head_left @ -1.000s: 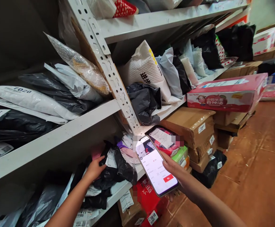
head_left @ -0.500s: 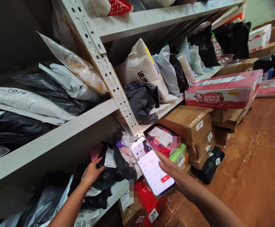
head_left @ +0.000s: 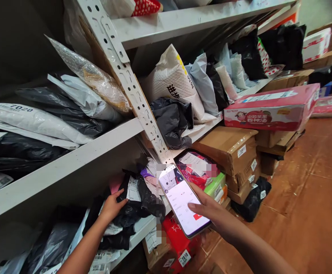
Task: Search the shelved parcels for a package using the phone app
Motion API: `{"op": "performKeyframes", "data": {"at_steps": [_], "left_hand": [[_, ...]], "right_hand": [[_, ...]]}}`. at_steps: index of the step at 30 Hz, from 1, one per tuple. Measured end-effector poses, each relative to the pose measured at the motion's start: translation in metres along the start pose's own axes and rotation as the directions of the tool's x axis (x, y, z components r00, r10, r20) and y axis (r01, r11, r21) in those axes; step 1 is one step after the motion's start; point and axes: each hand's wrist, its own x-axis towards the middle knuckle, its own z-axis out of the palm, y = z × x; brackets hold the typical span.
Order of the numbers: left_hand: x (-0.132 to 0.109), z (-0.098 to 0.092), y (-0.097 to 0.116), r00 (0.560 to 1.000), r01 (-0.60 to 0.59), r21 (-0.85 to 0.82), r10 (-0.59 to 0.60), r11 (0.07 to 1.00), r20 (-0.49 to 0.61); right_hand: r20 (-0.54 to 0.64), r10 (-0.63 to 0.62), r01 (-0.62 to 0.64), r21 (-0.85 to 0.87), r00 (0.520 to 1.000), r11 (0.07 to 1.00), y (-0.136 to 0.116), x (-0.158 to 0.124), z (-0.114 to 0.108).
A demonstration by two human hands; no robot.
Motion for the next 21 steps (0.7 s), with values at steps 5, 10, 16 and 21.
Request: {"op": "performKeyframes", "data": {"at_steps": [5,10,16,21], "left_hand": [[-0.006,0.005,0.025,0.998,-0.037,0.071,0.041,0.997,-0.053],[0.01,-0.003,0.053,1.0,0.028,-0.13,-0.027,0.991,0.009],[0.043,-0.023,0.076,0.99,0.035,-0.062,-0.026,0.997,0.14],[0.044,-0.026,0.076,0.987,0.009,0.075,-0.021,0.997,0.16]], "right_hand": [[-0.047,-0.065,0.066,0.019,0.997,0.998,0.004,0.003,-0.001],[-0.066,-0.047,0.042,-0.081,0.997,0.996,0.013,0.006,-0.004],[-0.068,-0.022,0.012,-0.135,0.997,0.991,0.014,0.004,-0.003],[-0.046,-0.01,0.007,-0.075,0.999,0.997,0.015,0.005,-0.001]]}}
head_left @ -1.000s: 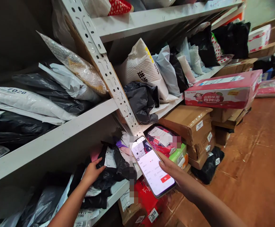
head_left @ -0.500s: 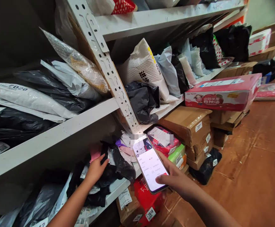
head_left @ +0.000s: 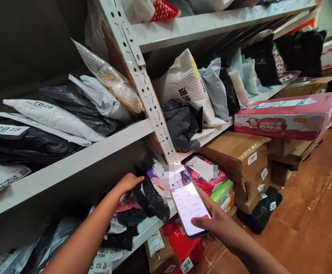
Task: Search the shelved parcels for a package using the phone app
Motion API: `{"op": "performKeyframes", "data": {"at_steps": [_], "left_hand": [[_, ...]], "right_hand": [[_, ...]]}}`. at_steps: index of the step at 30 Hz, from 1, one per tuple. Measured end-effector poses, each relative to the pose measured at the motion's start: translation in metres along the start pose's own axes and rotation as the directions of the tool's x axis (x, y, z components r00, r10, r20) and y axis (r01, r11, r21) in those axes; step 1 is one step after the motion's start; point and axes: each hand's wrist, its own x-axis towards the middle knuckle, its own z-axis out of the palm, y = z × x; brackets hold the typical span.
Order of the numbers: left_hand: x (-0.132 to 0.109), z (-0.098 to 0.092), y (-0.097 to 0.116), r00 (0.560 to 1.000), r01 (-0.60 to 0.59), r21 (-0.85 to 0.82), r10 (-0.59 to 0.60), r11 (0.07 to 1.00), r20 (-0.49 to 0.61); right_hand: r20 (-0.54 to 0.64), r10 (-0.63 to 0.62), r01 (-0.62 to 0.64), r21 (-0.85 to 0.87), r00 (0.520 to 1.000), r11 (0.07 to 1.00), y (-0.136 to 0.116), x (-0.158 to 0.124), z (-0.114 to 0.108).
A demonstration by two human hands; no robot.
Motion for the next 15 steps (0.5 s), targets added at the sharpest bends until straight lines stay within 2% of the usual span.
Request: {"op": "performKeyframes", "data": {"at_steps": [4,6,8,12,15], "left_hand": [[-0.013,0.012,-0.02,0.996,-0.041,0.072,0.047,0.997,-0.078],[-0.019,0.02,-0.029,0.992,-0.092,0.057,0.096,0.994,-0.085],[-0.023,0.026,-0.035,0.989,-0.114,0.111,0.123,0.987,-0.084],[-0.019,0.028,-0.036,0.986,-0.033,0.3,0.08,0.953,-0.147],[-0.009,0.027,-0.039,0.987,-0.007,0.274,0.05,0.962,-0.152]], "right_hand": [[-0.001,0.068,-0.068,0.05,0.998,0.996,0.004,0.003,0.0],[-0.002,0.075,-0.075,0.071,0.997,0.995,0.006,0.004,0.001],[0.005,0.079,-0.079,0.092,0.997,0.993,0.007,0.005,0.003],[0.03,0.091,-0.095,0.154,0.995,0.983,0.015,0.011,0.01],[0.054,0.087,-0.098,0.241,0.995,0.966,0.029,0.019,0.02]]}}
